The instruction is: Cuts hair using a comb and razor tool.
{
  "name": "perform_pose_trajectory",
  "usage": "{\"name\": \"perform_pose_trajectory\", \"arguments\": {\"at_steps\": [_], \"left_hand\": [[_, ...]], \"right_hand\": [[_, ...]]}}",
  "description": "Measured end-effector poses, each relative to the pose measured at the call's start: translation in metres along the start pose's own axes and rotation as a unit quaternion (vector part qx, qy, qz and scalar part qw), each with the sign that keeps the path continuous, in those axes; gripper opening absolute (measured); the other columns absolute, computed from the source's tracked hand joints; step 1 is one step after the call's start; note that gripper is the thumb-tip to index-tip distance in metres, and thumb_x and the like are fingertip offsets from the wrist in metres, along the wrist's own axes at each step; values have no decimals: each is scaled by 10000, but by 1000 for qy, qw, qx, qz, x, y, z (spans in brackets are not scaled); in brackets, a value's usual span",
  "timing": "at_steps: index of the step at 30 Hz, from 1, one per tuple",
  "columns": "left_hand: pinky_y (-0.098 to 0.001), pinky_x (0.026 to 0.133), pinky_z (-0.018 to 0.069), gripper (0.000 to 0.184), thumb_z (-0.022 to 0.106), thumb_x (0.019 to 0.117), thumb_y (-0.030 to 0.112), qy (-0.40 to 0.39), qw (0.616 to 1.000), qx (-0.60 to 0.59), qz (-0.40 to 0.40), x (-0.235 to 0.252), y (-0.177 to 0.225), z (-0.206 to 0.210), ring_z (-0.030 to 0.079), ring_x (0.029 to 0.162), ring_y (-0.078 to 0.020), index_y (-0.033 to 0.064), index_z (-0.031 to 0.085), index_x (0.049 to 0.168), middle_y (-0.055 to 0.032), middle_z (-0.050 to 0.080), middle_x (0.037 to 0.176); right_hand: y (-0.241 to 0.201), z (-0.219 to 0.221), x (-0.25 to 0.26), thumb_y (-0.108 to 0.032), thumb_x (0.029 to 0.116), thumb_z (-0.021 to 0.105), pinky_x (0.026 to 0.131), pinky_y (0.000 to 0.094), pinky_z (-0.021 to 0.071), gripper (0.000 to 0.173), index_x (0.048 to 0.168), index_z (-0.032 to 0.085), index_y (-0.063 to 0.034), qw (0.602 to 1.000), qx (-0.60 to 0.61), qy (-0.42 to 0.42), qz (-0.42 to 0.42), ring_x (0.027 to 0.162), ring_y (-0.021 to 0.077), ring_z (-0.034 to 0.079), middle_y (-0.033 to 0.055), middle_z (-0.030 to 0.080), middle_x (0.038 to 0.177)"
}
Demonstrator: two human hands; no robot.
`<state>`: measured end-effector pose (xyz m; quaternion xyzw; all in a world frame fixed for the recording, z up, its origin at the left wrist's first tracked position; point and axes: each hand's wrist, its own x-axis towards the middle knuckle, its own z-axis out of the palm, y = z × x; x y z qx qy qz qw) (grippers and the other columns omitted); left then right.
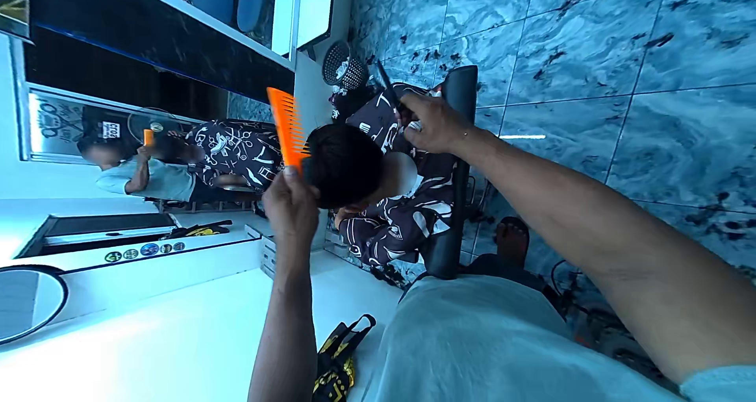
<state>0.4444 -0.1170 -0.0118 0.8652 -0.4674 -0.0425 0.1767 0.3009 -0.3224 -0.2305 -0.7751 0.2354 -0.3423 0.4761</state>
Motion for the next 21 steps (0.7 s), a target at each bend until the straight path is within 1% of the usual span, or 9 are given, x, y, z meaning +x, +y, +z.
{"name": "perform_pose_trajectory", "arguments": {"at_steps": [2, 5, 6, 8, 11, 13, 16, 19, 21], "left_hand": [[-377, 442, 515, 486, 305, 1130, 369, -112, 993, -41, -8, -15, -7, 14, 567, 455, -185, 15, 619, 1024, -89, 679, 708], [-430, 626, 567, 383, 458, 1084, 331, -180, 966, 75, 173, -57, -64, 39, 645, 666, -201, 52, 718, 1115, -77, 672, 789], [-461, 699, 562, 389, 520, 1055, 378, -157, 947, 120, 252, -67, -88, 44, 673, 758, -230, 95, 742, 1205, -88, 703, 864], [-495, 823, 490, 391, 589, 1011, 446, -83, 916, 169, 353, -71, -130, 44, 653, 842, -247, 171, 745, 1240, -69, 712, 920], [-571, 976, 396, 313, 673, 961, 386, 7, 898, 174, 403, -46, -159, 20, 635, 819, -250, 211, 768, 1203, -54, 698, 842], [-595, 1004, 366, 315, 677, 954, 374, 37, 893, 164, 418, -25, -158, 2, 623, 810, -255, 209, 767, 1207, -59, 667, 795], [-570, 1000, 349, 335, 684, 956, 388, 68, 882, 146, 443, -5, -146, -12, 591, 804, -252, 187, 766, 1211, -58, 636, 784], [-560, 1004, 336, 336, 684, 956, 393, 78, 872, 135, 464, 2, -138, -18, 573, 793, -240, 193, 765, 1213, -44, 617, 765], [-555, 1000, 333, 342, 675, 957, 419, 84, 867, 129, 475, 5, -138, -17, 574, 791, -242, 204, 768, 1206, -42, 609, 753]], "right_hand": [[-4, -10, -11, -47, 911, 585, 892, 531, 560, 293, 1200, 613, -6, 998, 5, 48, 42, 995, 301, 685, 167, 688, 1073], [-10, -22, -35, -138, 917, 668, 905, 545, 559, 383, 1266, 586, -4, 993, -57, 38, 94, 1016, 322, 684, 183, 675, 1118], [-13, -23, -44, -175, 920, 706, 930, 562, 555, 432, 1299, 582, -9, 990, -94, 15, 104, 1056, 339, 681, 187, 668, 1168], [-25, -17, -66, -111, 942, 656, 864, 628, 556, 343, 1275, 630, -33, 978, -187, -25, 90, 1021, 402, 688, 206, 672, 1175], [-53, 3, -86, 52, 926, 590, 725, 632, 507, 260, 1141, 688, -55, 944, -322, -72, -9, 890, 430, 686, 215, 675, 1030], [-69, 17, -86, -26, 874, 672, 759, 616, 494, 264, 1134, 676, -67, 933, -345, -94, -34, 970, 409, 663, 191, 651, 1066], [-91, 25, -76, -244, 805, 804, 798, 596, 483, 456, 1209, 660, -91, 935, -338, -105, -17, 1046, 385, 635, 167, 629, 1126], [-107, 23, -70, -18, 862, 673, 740, 577, 544, 316, 1175, 677, -60, 943, -320, -93, -1, 902, 385, 693, 182, 681, 1048], [-114, 19, -69, -26, 869, 661, 761, 576, 533, 292, 1159, 673, -62, 942, -322, -96, 7, 912, 373, 691, 171, 681, 1044]]}}
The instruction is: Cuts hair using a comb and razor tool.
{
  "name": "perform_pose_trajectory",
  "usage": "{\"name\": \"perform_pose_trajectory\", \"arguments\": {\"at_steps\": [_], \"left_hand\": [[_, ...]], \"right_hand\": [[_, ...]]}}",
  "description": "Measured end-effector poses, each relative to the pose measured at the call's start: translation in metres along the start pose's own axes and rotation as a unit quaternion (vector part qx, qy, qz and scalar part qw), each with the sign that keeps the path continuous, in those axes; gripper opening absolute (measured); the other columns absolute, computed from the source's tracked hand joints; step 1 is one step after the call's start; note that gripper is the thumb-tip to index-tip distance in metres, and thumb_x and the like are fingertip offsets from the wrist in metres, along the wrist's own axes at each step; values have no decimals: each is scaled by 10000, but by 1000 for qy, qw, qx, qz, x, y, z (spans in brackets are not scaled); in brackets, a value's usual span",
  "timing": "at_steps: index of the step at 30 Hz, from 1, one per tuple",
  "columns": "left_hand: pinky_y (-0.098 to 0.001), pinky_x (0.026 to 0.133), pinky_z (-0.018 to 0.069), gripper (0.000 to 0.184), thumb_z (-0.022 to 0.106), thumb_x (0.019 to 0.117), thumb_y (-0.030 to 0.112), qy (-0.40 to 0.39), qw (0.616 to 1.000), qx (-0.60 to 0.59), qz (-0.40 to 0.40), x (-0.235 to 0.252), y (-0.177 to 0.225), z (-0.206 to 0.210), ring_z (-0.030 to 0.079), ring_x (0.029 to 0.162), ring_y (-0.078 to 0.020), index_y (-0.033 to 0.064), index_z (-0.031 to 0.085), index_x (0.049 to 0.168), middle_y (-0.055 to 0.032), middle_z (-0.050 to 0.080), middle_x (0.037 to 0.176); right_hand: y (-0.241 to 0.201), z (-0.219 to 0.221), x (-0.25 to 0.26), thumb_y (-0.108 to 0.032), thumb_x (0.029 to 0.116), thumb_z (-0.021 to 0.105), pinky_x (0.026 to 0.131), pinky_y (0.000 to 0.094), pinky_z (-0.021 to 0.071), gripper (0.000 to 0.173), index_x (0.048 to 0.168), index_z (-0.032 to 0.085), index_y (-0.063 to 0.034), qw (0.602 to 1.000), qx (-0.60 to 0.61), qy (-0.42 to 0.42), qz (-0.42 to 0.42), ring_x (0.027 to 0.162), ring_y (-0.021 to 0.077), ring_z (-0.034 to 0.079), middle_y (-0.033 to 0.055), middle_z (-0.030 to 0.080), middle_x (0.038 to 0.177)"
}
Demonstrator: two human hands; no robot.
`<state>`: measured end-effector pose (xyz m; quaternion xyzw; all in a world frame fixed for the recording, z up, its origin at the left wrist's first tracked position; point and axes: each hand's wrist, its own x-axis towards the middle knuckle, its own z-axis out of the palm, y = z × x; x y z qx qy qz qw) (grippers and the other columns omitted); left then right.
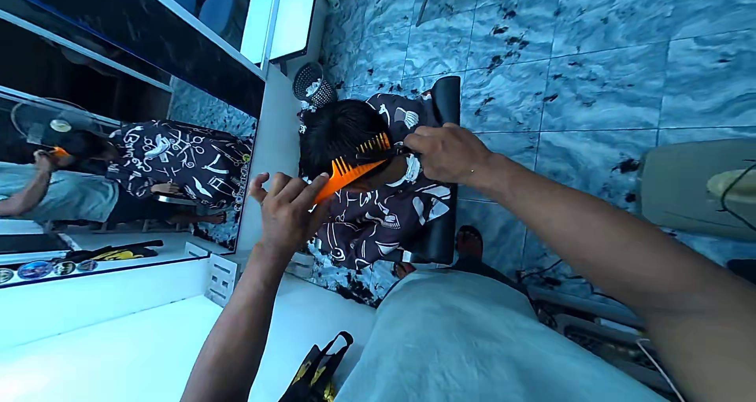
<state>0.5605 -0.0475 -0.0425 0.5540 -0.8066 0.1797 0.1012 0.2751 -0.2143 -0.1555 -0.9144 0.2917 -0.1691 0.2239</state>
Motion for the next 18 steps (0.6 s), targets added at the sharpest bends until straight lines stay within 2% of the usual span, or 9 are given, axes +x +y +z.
{"name": "perform_pose_trajectory", "arguments": {"at_steps": [2, 3, 6, 8, 10, 13, 16, 18], "left_hand": [[-552, 991, 336, 348, 673, 959, 429, 5, 1000, -4, 5, 2, -2, 1, 570, 784, -244, 204, 769, 1207, -43, 605, 746], [-554, 983, 337, 346, 674, 959, 423, 6, 1000, -5, 6, 3, -3, 1, 568, 778, -246, 199, 770, 1204, -45, 604, 741], [-560, 975, 344, 345, 669, 958, 422, 5, 1000, -2, 8, 7, -3, -2, 570, 780, -247, 201, 771, 1203, -45, 601, 738], [-565, 984, 340, 347, 662, 961, 426, 2, 1000, 0, 11, 10, -4, -3, 571, 782, -245, 203, 770, 1204, -43, 606, 745], [-570, 984, 341, 346, 661, 962, 421, -1, 1000, 2, 15, 14, -5, -5, 571, 771, -248, 195, 772, 1200, -43, 608, 739], [-561, 978, 343, 338, 675, 954, 412, -2, 1000, 1, 21, 20, -8, -6, 569, 768, -244, 191, 775, 1191, -36, 607, 740], [-558, 979, 341, 343, 676, 952, 418, 3, 999, -1, 42, 26, -16, -7, 581, 785, -250, 187, 775, 1185, -41, 619, 748], [-565, 986, 339, 350, 673, 956, 436, 7, 998, -2, 59, 30, -24, -6, 583, 790, -266, 199, 769, 1194, -51, 617, 748]], "right_hand": [[-2, -4, 2, -171, 841, 754, 777, 585, 494, 362, 1171, 649, -64, 1000, -1, 0, -6, 969, 372, 653, 167, 637, 1072], [-3, -6, 3, -178, 838, 758, 777, 578, 494, 372, 1177, 649, -67, 1000, -3, -1, -8, 980, 372, 647, 167, 630, 1082], [-4, -11, 6, -4, 883, 626, 740, 573, 574, 284, 1153, 685, -70, 1000, 2, 0, -7, 930, 365, 706, 159, 691, 1074], [-2, -12, 8, -34, 852, 670, 751, 571, 544, 303, 1152, 683, -73, 1000, 5, 2, -13, 934, 355, 695, 151, 688, 1063], [-4, -17, 11, -133, 840, 748, 792, 570, 508, 390, 1216, 653, -88, 1000, -1, -20, -7, 1005, 353, 656, 149, 645, 1114], [-7, -26, 16, -9, 875, 653, 810, 581, 569, 321, 1180, 689, -101, 999, -1, -38, 4, 994, 352, 698, 145, 693, 1085], [-6, -28, 19, -77, 857, 704, 834, 592, 492, 363, 1214, 652, -114, 999, -15, -35, 6, 1015, 353, 651, 144, 644, 1107], [-10, -28, 18, -33, 866, 669, 820, 578, 549, 330, 1189, 675, -102, 999, -22, -20, 13, 998, 350, 677, 146, 664, 1082]]}}
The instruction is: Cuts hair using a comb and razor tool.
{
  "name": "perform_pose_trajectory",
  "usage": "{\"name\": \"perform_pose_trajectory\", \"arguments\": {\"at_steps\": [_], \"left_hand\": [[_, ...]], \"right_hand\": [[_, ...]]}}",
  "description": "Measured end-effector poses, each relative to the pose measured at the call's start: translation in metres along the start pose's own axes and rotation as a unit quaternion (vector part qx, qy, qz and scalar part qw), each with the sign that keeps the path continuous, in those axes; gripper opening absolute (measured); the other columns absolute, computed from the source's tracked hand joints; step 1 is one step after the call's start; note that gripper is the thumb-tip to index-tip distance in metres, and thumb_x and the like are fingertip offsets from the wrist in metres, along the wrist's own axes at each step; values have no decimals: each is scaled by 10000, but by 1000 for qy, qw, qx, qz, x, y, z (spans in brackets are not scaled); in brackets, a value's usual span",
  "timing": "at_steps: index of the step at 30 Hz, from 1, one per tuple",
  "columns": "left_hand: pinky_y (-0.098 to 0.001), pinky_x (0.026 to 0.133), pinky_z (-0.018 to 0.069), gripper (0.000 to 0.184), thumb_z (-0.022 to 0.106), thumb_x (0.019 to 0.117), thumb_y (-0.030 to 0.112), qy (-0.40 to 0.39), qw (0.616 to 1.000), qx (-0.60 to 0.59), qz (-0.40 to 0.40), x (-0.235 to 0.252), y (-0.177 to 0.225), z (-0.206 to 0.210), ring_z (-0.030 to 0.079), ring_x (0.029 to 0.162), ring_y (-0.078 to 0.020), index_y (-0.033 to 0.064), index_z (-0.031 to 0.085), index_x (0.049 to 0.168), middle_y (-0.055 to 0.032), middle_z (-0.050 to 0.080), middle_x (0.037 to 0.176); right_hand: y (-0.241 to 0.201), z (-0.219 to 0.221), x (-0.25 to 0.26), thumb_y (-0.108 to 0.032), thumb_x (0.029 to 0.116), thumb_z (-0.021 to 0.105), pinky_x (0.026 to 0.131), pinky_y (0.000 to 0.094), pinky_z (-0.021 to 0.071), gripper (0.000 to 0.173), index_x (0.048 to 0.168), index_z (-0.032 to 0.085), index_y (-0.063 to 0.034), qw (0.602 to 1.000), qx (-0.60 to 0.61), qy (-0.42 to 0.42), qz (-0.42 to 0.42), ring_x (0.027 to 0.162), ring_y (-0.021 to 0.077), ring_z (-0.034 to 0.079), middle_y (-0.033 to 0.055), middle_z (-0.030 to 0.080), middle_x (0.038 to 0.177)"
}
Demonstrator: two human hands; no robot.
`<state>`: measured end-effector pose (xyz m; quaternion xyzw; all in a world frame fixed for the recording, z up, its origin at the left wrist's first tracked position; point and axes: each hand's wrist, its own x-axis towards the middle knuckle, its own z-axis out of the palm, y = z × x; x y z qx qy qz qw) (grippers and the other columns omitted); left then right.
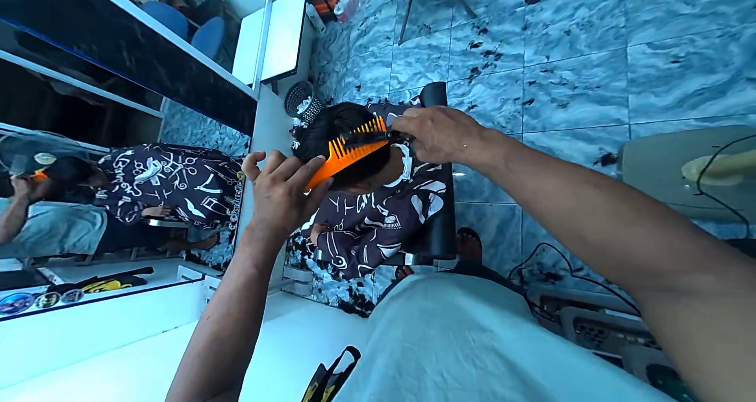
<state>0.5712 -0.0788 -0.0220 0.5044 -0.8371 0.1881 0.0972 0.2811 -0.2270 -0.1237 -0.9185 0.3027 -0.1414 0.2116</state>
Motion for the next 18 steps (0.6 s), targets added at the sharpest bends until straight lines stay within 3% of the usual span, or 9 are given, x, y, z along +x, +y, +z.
{"name": "perform_pose_trajectory", "arguments": {"at_steps": [2, 5, 7, 9, 11, 14, 16, 18], "left_hand": [[-570, 967, 364, 361, 660, 966, 441, -8, 1000, -2, -24, 7, -4, 0, 600, 822, -302, 195, 758, 1211, -83, 644, 787], [-583, 878, 515, 412, 469, 1078, 366, -65, 976, -61, -197, 29, 4, -9, 693, 941, -358, 65, 709, 1226, -173, 730, 976], [-514, 698, 555, 465, 338, 1117, 333, -77, 932, -175, -308, 39, 12, -6, 683, 733, -273, 4, 666, 1118, -135, 695, 826], [-457, 593, 568, 463, 322, 1123, 310, -121, 890, -282, -337, 32, 26, 4, 655, 602, -215, -12, 650, 1063, -104, 702, 763], [-497, 629, 569, 449, 341, 1118, 307, -174, 891, -295, -298, 4, 41, 19, 658, 638, -250, -12, 656, 1107, -124, 679, 765], [-539, 696, 570, 407, 440, 1091, 363, -184, 953, -191, -144, -55, 51, 43, 687, 765, -293, 75, 711, 1187, -128, 697, 878], [-522, 821, 493, 432, 526, 1035, 470, -135, 984, -104, -45, -84, 38, 55, 655, 871, -285, 166, 724, 1269, -99, 693, 939], [-573, 923, 415, 415, 579, 1001, 487, -90, 994, -59, -8, -94, 18, 51, 612, 873, -294, 203, 736, 1260, -79, 658, 887]], "right_hand": [[-8, 3, -5, -23, 875, 649, 829, 570, 564, 278, 1145, 684, -82, 999, 20, 16, 25, 994, 346, 691, 151, 687, 1067], [-19, 18, -20, -146, 881, 708, 896, 570, 564, 407, 1268, 624, -53, 987, 103, 48, 116, 1013, 327, 696, 152, 694, 1121], [-23, 32, -36, -75, 891, 650, 825, 613, 557, 339, 1229, 626, -56, 965, 145, 93, 200, 940, 350, 692, 159, 698, 1010], [-23, 49, -53, -63, 904, 631, 792, 618, 557, 301, 1205, 630, -53, 944, 158, 128, 261, 897, 347, 694, 160, 696, 965], [-22, 67, -69, -136, 894, 697, 809, 588, 568, 364, 1235, 611, -40, 923, 190, 136, 307, 900, 320, 699, 156, 693, 1009], [-28, 86, -78, -293, 854, 825, 909, 576, 577, 563, 1292, 572, -45, 901, 222, 123, 351, 1018, 324, 709, 171, 686, 1153], [-34, 93, -75, -168, 882, 760, 904, 616, 553, 433, 1269, 605, -50, 918, 175, 130, 331, 1048, 373, 688, 195, 682, 1159], [-45, 94, -71, 7, 879, 644, 779, 654, 561, 354, 1227, 652, -57, 950, 60, 134, 276, 984, 433, 694, 213, 680, 1134]]}}
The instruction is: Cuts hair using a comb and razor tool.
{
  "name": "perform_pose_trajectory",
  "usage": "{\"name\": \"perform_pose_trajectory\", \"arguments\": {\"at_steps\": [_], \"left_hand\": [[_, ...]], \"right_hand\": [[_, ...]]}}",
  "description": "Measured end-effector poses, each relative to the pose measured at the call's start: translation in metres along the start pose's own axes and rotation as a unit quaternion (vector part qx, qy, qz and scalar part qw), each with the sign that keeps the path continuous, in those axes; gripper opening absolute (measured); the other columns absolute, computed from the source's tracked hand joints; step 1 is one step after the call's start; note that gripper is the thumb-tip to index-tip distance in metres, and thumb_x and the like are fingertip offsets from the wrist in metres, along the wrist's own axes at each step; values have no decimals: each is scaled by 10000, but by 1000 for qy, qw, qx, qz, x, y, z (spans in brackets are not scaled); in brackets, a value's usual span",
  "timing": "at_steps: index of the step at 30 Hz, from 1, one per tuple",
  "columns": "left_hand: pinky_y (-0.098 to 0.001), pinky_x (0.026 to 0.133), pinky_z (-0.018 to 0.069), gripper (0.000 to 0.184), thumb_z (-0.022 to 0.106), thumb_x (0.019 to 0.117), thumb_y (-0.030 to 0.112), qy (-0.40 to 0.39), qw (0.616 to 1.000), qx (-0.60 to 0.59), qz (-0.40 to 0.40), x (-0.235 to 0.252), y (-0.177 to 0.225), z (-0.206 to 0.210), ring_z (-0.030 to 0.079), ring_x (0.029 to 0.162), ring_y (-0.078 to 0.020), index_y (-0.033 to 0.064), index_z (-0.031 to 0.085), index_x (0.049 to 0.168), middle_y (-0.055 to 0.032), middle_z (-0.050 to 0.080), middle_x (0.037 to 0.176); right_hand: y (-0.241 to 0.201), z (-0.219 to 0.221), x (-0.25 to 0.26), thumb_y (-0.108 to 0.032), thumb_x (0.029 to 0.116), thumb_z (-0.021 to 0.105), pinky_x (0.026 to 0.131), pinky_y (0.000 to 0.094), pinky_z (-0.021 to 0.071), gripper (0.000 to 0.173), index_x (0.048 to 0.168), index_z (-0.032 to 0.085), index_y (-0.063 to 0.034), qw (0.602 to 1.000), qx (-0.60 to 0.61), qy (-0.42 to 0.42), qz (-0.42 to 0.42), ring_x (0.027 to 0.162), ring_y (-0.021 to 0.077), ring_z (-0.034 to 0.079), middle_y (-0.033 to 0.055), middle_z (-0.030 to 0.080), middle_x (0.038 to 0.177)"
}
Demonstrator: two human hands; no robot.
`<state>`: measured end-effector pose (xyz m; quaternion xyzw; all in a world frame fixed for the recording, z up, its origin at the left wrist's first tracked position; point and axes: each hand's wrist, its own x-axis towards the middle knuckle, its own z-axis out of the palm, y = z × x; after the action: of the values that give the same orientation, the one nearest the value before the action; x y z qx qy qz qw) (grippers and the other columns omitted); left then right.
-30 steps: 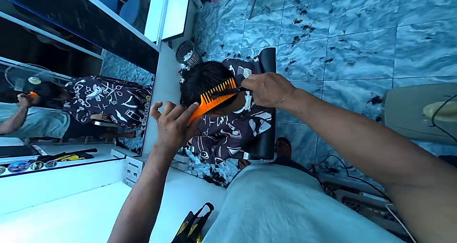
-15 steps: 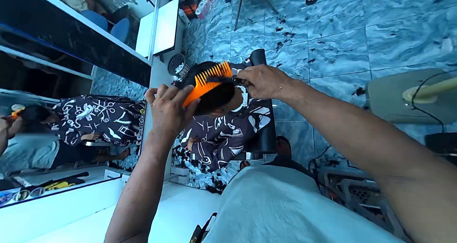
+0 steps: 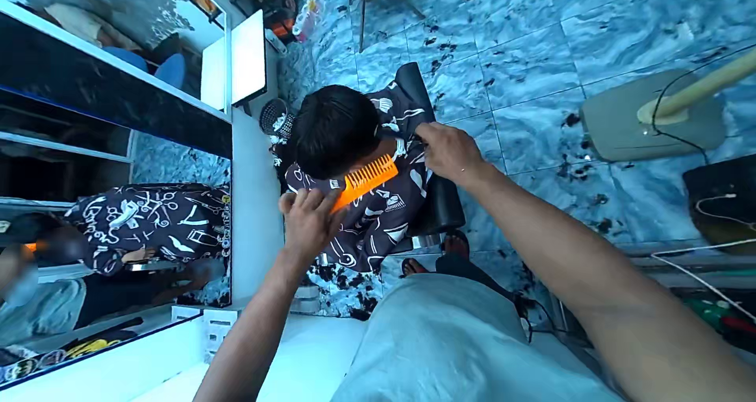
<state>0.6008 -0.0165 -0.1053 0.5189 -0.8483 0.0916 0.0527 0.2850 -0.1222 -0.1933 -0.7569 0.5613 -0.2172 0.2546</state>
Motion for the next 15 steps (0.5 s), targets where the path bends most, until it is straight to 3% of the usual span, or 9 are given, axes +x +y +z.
{"name": "perform_pose_trajectory", "arguments": {"at_steps": [1, 2, 5, 7, 9, 13, 15], "left_hand": [[-605, 953, 391, 388, 596, 992, 471, 21, 1000, 15, 2, 1, -9, -7, 612, 863, -297, 212, 748, 1237, -75, 656, 860], [-630, 981, 369, 365, 610, 987, 459, 38, 999, 25, -2, 4, -16, -16, 615, 863, -299, 225, 752, 1228, -73, 657, 848], [-643, 1020, 322, 340, 639, 976, 458, 93, 995, 41, -10, 21, -30, -37, 614, 890, -305, 258, 756, 1225, -73, 660, 836], [-631, 1042, 297, 340, 664, 964, 466, 119, 992, 44, -6, 30, -33, -45, 605, 900, -290, 265, 759, 1221, -61, 648, 825], [-624, 1048, 287, 351, 674, 955, 476, 131, 990, 48, 1, 38, -32, -50, 602, 904, -279, 264, 760, 1220, -50, 643, 822], [-603, 1040, 288, 354, 681, 950, 484, 136, 989, 56, 8, 49, -27, -56, 591, 873, -268, 258, 768, 1207, -44, 627, 785], [-589, 1024, 290, 352, 692, 942, 477, 141, 988, 55, 14, 55, -27, -59, 580, 858, -266, 247, 776, 1195, -44, 615, 766]], "right_hand": [[-5, 0, 1, 39, 867, 632, 728, 637, 557, 346, 1196, 670, -61, 998, -46, 13, -47, 942, 435, 696, 213, 677, 1111], [-10, -1, 5, 27, 862, 650, 744, 619, 536, 337, 1186, 670, -64, 994, -72, 15, -85, 964, 425, 683, 210, 664, 1112], [-25, -10, 23, -212, 847, 756, 831, 612, 490, 443, 1252, 636, -77, 987, -77, -7, -139, 1100, 410, 620, 204, 606, 1212], [-30, -19, 31, -104, 889, 682, 786, 609, 544, 367, 1255, 652, -81, 985, -65, -18, -158, 1003, 410, 676, 201, 647, 1181], [-28, -24, 37, -10, 875, 634, 745, 600, 572, 361, 1228, 668, -82, 983, -51, -26, -177, 946, 401, 699, 187, 673, 1132], [-24, -36, 48, -196, 840, 761, 820, 589, 524, 458, 1268, 644, -83, 979, -32, -57, -191, 1037, 376, 647, 171, 627, 1169], [-24, -45, 55, -73, 859, 694, 798, 594, 566, 354, 1213, 680, -81, 978, -20, -56, -199, 994, 374, 692, 169, 680, 1118]]}}
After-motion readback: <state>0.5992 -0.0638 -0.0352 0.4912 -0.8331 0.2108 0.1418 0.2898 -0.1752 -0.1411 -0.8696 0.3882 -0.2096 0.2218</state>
